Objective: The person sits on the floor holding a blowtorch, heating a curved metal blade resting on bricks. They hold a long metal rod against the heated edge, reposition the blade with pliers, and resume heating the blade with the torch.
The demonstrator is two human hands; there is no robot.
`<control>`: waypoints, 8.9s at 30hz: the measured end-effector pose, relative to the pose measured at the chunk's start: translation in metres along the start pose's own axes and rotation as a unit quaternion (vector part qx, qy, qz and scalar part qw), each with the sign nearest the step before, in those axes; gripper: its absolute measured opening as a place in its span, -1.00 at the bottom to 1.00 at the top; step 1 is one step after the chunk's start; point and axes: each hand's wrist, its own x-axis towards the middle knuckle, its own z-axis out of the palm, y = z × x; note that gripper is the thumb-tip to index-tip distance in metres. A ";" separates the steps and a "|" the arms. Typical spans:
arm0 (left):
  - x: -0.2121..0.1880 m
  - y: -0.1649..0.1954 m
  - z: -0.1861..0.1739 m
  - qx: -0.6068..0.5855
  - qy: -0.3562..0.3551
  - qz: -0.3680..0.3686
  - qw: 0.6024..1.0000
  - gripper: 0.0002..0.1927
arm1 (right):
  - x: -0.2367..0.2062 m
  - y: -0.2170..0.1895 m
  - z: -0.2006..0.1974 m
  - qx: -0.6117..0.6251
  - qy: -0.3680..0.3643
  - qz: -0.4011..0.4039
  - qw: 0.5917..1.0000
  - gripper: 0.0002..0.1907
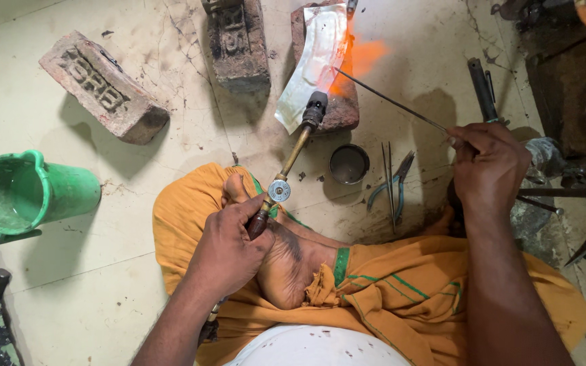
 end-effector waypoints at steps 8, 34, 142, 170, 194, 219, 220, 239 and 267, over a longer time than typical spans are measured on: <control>0.000 -0.002 0.000 0.000 -0.006 -0.018 1.000 -0.40 | 0.000 0.002 0.000 -0.004 -0.008 0.002 1.000 -0.77; 0.000 0.003 -0.002 -0.011 -0.005 -0.011 1.000 -0.41 | 0.002 0.006 0.001 -0.001 -0.005 0.012 1.000 -0.78; -0.013 -0.009 0.001 -0.004 -0.015 -0.044 0.999 -0.43 | -0.009 -0.002 -0.007 0.027 -0.029 0.009 0.999 -0.78; -0.012 -0.012 0.001 -0.009 -0.014 -0.043 0.999 -0.41 | -0.009 0.002 -0.005 0.016 -0.028 0.000 0.999 -0.77; -0.012 -0.008 0.001 -0.027 -0.022 -0.037 0.999 -0.41 | -0.006 0.004 -0.005 0.029 -0.032 0.007 0.999 -0.80; -0.012 -0.007 0.000 -0.017 -0.026 -0.048 0.998 -0.40 | -0.010 0.005 -0.006 0.032 -0.030 -0.006 0.999 -0.72; -0.011 -0.007 0.000 -0.017 -0.027 -0.048 0.998 -0.41 | -0.010 0.006 -0.005 0.045 -0.032 -0.003 0.998 -0.71; -0.011 -0.011 0.001 -0.025 -0.002 -0.006 1.000 -0.43 | -0.005 -0.003 -0.009 0.029 -0.031 0.008 0.999 -0.72; -0.013 -0.007 -0.004 -0.009 -0.014 -0.057 0.998 -0.41 | -0.006 -0.003 -0.009 0.010 -0.035 0.007 0.999 -0.79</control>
